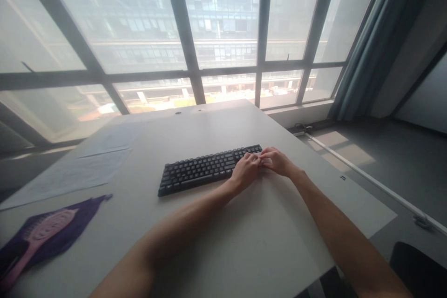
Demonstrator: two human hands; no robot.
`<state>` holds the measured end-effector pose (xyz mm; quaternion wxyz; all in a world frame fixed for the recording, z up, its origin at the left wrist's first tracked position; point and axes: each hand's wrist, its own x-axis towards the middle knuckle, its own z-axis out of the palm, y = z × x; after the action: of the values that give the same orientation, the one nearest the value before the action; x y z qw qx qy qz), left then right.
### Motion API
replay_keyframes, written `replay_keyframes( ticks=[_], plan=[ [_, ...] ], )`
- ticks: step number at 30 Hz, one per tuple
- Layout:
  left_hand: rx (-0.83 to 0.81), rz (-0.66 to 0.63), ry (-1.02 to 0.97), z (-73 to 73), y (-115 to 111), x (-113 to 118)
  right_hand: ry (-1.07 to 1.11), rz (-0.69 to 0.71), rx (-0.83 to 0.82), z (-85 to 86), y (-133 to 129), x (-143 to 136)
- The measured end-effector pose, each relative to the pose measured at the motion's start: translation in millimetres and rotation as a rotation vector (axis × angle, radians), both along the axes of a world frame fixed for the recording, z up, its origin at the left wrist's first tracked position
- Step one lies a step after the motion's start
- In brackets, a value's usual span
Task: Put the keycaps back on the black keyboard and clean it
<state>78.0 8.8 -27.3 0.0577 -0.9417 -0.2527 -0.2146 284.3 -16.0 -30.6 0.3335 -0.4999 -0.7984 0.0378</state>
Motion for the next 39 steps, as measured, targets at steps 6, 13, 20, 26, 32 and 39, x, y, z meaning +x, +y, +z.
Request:
replay_keyframes(
  ticks=[6,13,20,26,32,39],
  plan=[
    [0.0,-0.014,0.003,3.0,-0.1,-2.0,-0.012,0.009,0.002,1.7,-2.1,-1.2],
    [-0.018,-0.019,-0.026,4.9,-2.5,-2.9,-0.019,0.005,-0.016,2.0,-3.3,-1.4],
    [0.009,0.013,-0.028,1.0,-3.1,-1.5,-0.024,-0.001,0.0,0.6,-1.8,-1.7],
    [-0.004,0.036,-0.001,5.4,-4.8,-2.0,-0.032,0.009,0.015,-0.7,-1.0,-1.3],
    [-0.027,0.043,0.044,9.6,-5.7,-2.3,-0.023,0.002,0.026,0.3,-1.4,-2.1],
    [-0.015,0.017,-0.045,3.3,-5.3,-2.7,-0.025,0.016,0.024,6.3,-6.0,-5.6]
  ],
)
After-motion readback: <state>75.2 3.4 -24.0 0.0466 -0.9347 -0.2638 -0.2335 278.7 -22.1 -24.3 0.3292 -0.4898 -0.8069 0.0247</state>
